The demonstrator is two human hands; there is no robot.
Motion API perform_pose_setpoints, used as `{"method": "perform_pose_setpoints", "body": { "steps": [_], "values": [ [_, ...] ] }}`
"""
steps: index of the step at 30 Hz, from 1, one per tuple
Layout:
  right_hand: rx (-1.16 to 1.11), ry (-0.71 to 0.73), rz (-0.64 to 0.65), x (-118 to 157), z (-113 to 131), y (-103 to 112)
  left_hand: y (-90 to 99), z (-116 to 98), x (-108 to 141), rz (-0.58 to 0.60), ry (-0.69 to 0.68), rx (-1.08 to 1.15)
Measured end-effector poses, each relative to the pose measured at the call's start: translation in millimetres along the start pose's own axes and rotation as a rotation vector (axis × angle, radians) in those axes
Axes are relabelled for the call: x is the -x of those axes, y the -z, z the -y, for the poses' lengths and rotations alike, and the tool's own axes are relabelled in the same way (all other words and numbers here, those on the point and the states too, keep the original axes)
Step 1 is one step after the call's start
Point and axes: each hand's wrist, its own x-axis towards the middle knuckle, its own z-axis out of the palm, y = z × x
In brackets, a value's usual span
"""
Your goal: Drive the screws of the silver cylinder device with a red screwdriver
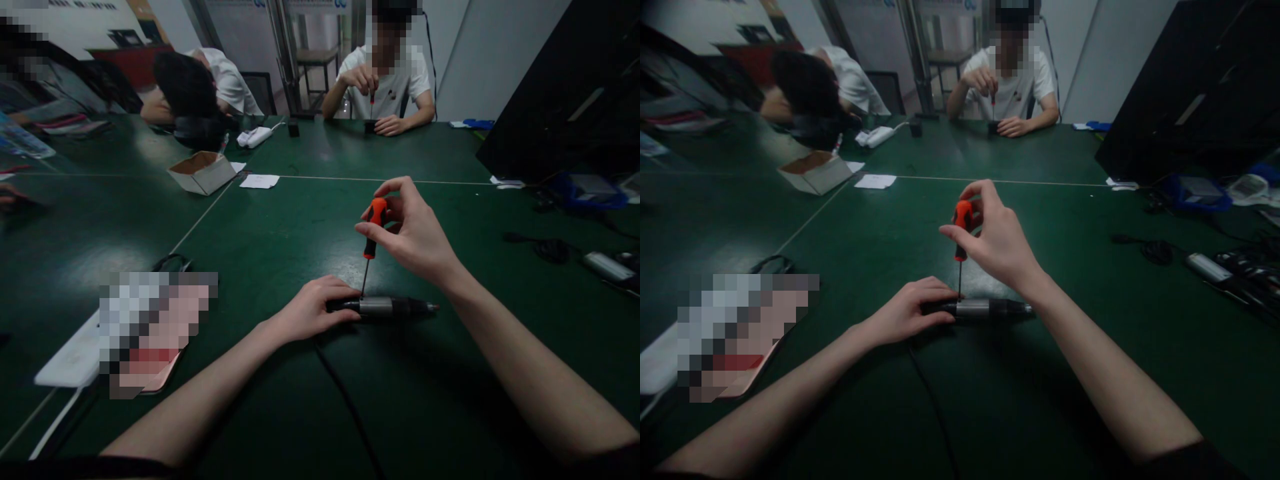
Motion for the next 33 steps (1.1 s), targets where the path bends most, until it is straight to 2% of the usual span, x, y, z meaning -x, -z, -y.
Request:
{"method": "perform_pose_setpoints", "body": {
  "steps": [10, 22, 25, 28, 31, 33],
  "values": [
    [0.001, -0.003, 0.036, 0, 3, 2, -0.9, 1, 0, -0.013, -0.014, 0.006],
    [-0.012, 0.011, 0.000, -1, 3, 2, -0.2, 0, -1, -0.012, -0.007, 0.010],
    [0.067, 0.046, -0.017, -1, 3, 3, -0.3, 0, -1, -0.010, -0.015, 0.016],
    [0.243, 0.119, -0.010, 0, 5, 2, 0.1, 0, -1, -0.003, -0.003, 0.011],
    [0.312, 0.131, 0.046, 2, 9, -1, 0.3, -1, 0, -0.009, -0.007, 0.016],
    [0.318, 0.110, 0.129, 3, 12, -2, 0.1, -1, 0, -0.011, -0.012, 0.020]
  ]
}}
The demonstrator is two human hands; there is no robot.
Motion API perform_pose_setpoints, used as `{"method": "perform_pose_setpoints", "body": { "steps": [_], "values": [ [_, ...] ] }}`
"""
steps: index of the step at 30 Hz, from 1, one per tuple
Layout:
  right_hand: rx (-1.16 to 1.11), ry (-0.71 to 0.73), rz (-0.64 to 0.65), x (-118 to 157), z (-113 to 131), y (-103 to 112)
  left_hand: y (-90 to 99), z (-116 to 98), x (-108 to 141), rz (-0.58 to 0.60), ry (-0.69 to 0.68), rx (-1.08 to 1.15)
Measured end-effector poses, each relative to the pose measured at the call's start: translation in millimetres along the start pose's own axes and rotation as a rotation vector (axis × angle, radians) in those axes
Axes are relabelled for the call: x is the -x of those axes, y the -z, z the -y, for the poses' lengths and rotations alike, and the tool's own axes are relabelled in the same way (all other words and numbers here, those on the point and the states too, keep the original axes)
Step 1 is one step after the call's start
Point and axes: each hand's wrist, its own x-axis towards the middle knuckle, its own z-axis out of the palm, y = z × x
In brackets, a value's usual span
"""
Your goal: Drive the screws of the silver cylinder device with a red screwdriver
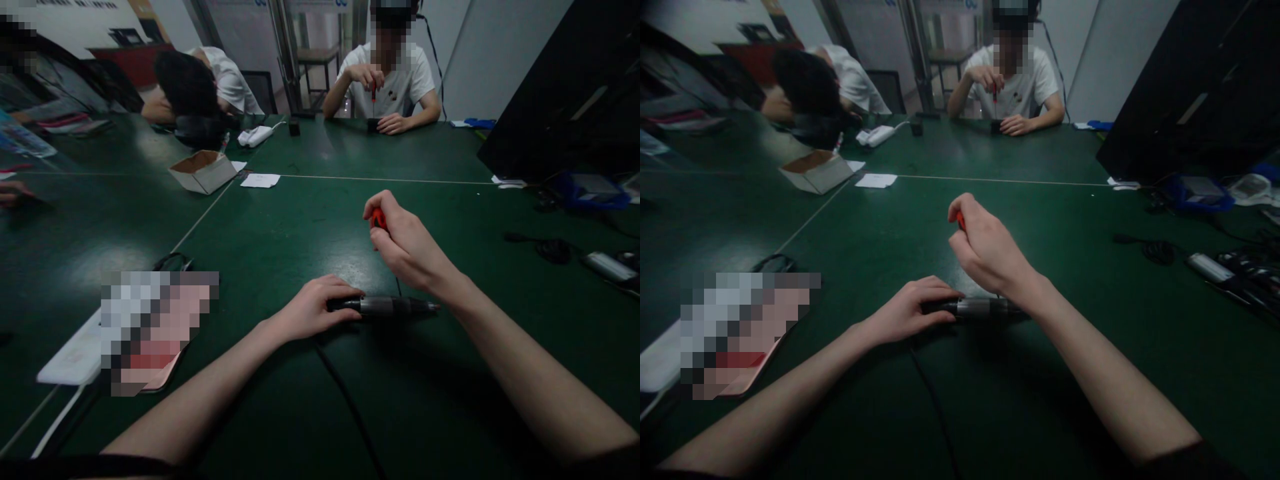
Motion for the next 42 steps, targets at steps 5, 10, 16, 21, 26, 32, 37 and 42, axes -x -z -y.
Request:
{"method": "perform_pose_setpoints", "body": {
  "steps": [5, 10, 16, 21, 26, 32, 37, 42],
  "values": [
    [0.144, 0.005, 0.433, 3, 0, -1, -0.5, 1, 0, 0.004, -0.001, 0.014],
    [0.227, -0.027, 0.646, 6, -6, -4, 0.2, 2, 0, 0.017, -0.008, 0.018],
    [0.285, -0.057, 0.782, 6, -5, -6, 0.3, 0, -1, 0.017, -0.018, 0.017],
    [0.334, -0.062, 0.805, 7, -4, -9, -0.4, 1, -1, 0.000, -0.021, -0.006],
    [0.338, -0.055, 0.824, 9, -3, -11, 0.0, 0, -1, -0.001, -0.026, -0.005],
    [0.327, -0.037, 0.834, 8, -3, -9, 0.3, 0, -1, 0.016, -0.011, -0.015],
    [0.351, -0.061, 0.814, 6, -6, -7, -0.9, 2, 1, 0.012, 0.007, -0.012],
    [0.413, -0.114, 0.803, 5, -13, -12, -0.7, 2, 0, 0.007, 0.012, -0.012]
  ]
}}
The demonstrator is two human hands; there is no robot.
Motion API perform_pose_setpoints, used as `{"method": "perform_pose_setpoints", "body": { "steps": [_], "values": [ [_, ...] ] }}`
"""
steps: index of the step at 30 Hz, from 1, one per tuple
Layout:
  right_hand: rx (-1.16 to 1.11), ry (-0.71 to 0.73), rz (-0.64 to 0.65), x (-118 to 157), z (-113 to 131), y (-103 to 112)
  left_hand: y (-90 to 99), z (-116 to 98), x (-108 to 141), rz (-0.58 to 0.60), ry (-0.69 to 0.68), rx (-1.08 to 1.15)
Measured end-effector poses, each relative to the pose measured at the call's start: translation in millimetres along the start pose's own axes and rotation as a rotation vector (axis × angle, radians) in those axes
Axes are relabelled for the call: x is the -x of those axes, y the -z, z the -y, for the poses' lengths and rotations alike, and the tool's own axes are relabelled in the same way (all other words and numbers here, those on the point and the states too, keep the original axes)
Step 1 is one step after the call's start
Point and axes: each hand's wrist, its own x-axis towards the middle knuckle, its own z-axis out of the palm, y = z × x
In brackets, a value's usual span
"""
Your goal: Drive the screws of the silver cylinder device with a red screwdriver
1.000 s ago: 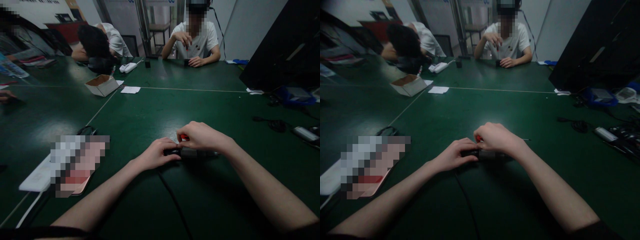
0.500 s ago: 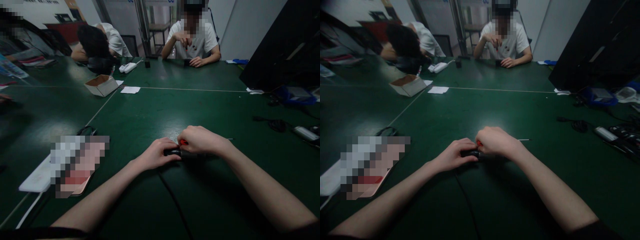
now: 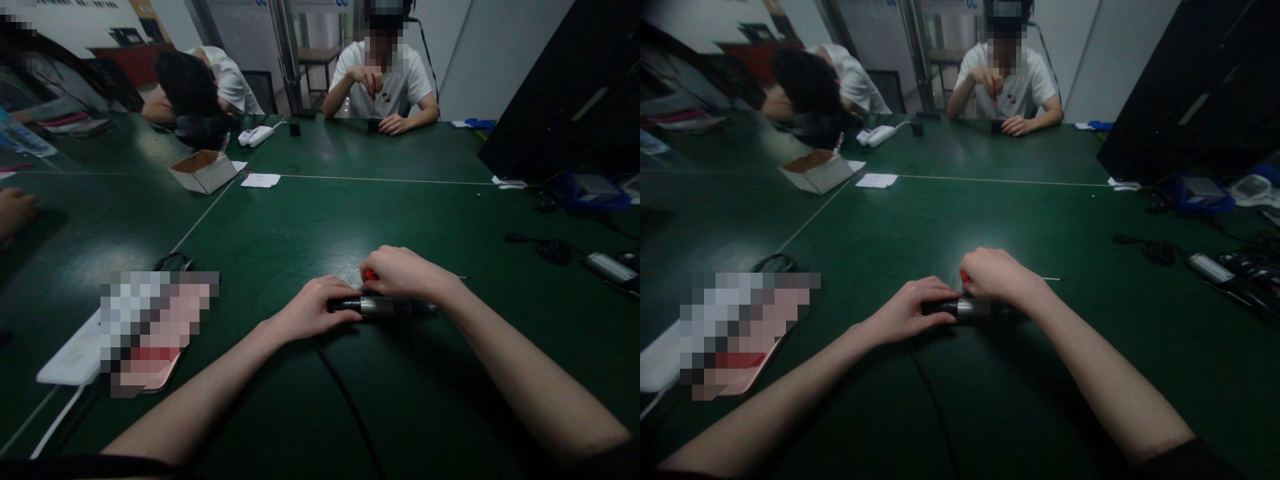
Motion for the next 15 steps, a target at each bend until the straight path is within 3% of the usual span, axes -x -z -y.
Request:
{"method": "perform_pose_setpoints", "body": {
  "steps": [9, 15],
  "values": [
    [-0.011, -0.068, 0.030, -4, -19, -3, 3.6, -3, 0, 0.016, 0.001, 0.015],
    [-0.047, -0.128, 0.020, 18, -24, 9, 4.2, -4, 1, -0.002, -0.007, 0.025]
  ]
}}
